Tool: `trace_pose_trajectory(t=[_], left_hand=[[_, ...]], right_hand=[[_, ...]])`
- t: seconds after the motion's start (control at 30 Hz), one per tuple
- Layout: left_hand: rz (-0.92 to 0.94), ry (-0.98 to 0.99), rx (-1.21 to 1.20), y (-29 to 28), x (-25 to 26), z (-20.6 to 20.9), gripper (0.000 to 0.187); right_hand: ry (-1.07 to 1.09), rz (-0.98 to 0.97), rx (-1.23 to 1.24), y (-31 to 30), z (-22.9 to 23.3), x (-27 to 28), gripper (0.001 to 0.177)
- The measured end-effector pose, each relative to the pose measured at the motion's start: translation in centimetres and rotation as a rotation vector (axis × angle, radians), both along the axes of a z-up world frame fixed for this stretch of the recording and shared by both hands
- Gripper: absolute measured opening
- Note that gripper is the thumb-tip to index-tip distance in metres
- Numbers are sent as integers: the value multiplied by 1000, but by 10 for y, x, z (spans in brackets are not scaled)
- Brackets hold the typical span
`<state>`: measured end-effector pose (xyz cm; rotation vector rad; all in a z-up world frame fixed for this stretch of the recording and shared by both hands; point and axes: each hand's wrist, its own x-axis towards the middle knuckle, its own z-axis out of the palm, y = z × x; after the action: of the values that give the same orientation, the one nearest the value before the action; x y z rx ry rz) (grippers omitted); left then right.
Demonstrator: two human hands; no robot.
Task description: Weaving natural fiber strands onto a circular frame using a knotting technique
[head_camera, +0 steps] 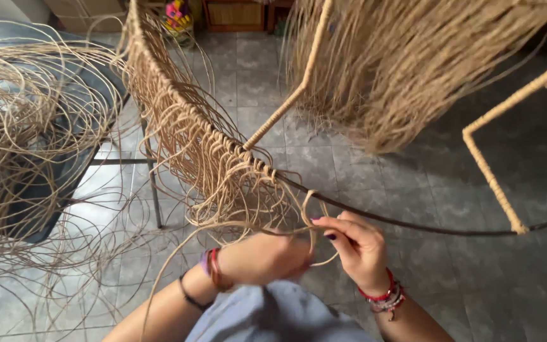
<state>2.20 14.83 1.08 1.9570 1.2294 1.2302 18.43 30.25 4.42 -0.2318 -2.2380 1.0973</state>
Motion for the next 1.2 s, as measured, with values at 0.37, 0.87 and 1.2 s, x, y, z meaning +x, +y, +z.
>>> trace_pose_trajectory(t=[0.37,0.87,1.2], left_hand=[[602,146,238,-39,-7,58,58],[-105,-1589,80,40,-60,132,37],[4,-1691,129,61,-84,140,37]], right_hand=[[78,238,-108,-36,2,-40,39],[269,-177,-380,-104,-54,-47,31],[189,-233,-220,-109,-43,-51,32]])
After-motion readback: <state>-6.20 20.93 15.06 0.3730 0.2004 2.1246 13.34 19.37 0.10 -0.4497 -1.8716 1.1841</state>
